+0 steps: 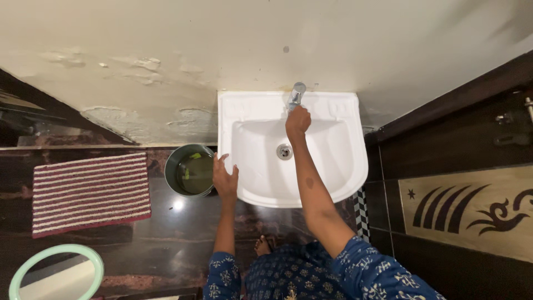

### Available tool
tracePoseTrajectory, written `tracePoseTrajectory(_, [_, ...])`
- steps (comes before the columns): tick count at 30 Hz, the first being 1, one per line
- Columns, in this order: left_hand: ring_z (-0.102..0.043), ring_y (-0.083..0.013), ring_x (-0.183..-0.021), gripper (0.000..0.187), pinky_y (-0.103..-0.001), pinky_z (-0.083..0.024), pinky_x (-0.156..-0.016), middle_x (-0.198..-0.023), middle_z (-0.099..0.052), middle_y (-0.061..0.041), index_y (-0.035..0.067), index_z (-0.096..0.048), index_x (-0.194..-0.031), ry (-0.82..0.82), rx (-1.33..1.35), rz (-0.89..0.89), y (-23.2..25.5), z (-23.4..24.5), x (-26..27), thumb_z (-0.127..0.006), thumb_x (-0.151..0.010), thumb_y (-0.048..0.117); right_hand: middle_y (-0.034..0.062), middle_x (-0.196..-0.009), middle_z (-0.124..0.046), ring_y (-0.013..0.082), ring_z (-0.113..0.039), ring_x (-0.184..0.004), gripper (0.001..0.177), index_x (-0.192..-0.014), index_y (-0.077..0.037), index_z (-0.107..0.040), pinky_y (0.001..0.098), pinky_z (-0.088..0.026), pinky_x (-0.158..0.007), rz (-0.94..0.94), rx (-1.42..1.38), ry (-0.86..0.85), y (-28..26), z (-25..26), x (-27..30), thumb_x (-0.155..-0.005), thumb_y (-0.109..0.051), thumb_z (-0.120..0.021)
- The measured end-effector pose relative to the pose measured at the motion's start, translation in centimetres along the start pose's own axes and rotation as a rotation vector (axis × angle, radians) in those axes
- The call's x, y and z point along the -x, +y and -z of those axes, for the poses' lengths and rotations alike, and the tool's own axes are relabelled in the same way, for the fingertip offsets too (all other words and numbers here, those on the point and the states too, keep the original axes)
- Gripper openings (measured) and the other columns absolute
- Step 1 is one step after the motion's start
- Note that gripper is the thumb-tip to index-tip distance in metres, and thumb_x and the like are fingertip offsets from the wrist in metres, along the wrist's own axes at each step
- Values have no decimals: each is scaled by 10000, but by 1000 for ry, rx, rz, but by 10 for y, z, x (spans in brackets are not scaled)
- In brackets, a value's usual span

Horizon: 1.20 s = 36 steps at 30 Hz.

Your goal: The person cleans a sink and faucet using a cloth and soapy water, wiping the basin, the rim, and the metal fixtures, before rinsing the sink and washing their hands.

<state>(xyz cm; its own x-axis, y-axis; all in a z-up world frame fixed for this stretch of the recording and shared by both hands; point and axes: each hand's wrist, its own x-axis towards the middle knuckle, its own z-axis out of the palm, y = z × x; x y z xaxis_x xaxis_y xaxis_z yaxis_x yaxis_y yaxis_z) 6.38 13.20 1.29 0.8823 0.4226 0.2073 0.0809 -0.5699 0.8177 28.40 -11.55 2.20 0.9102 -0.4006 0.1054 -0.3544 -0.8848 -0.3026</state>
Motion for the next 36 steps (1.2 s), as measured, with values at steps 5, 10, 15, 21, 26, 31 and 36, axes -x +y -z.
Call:
tracePoseTrajectory(5, [-594,-401,-1262,488,-459,-509,-1009,-1526,-508,-222,116,-640,-1275,-12,-10,24,-1,-1,-2,-772,-806,116,215,-941,-746,389,-743,-880,186,-904,2,-718,433,-602,-786,-68,-144,103,-4,-17,-15,-795,-139,-771])
tracePoseTrajectory(10, [-600,-396,-1254,489,-463,-510,-982,-1451,-573,-185,127,-652,-1242,9,-44,25,-2,-5,-3,-792,-774,139,170,-838,-719,303,-680,-730,230,-845,-7,-687,419,-531,-659,-420,-848,-232,7,-20,-48,-767,-187,-806])
tracePoseTrajectory(15, [-591,-400,-1280,502,-460,-494,-1037,-1366,-618,-166,103,-616,-1277,35,42,-61,-13,-7,8,-803,-816,168,133,-809,-690,285,-657,-688,236,-849,-54,-688,412,-526,-640,-547,-1668,-783,42,-23,-38,-761,-229,-820])
tracePoseTrajectory(21, [-561,-414,-1309,509,-471,-471,-1039,-1403,-597,-212,98,-625,-1257,34,14,-31,-1,-3,1,-813,-784,117,88,-775,-655,264,-630,-637,246,-853,-110,-689,404,-519,-617,-370,-1040,-419,31,-29,-26,-755,-279,-838])
tracePoseTrajectory(26, [-576,-396,-1280,523,-463,-477,-1027,-1340,-636,-182,75,-608,-1225,-8,-11,7,9,-1,-14,-823,-749,108,146,-880,-750,315,-714,-777,223,-889,-88,-711,419,-596,-691,-229,-55,150,0,-49,-9,-769,-241,-821])
tracePoseTrajectory(31, [-638,-399,-1119,498,-456,-508,-940,-1185,-665,-184,48,-596,-1204,-41,8,-42,13,4,-15,-829,-769,117,79,-727,-704,264,-681,-663,213,-819,-88,-718,422,-540,-616,-331,-360,26,-1,-42,-47,-690,-237,-799])
tracePoseTrajectory(36, [-634,-415,-1053,458,-466,-508,-888,-1151,-665,-190,49,-589,-1203,-30,150,-108,13,18,-10,-818,-811,108,114,-767,-714,295,-693,-702,279,-841,-67,-711,430,-550,-633,-529,-1443,-727,50,-29,-42,-672,-251,-836])
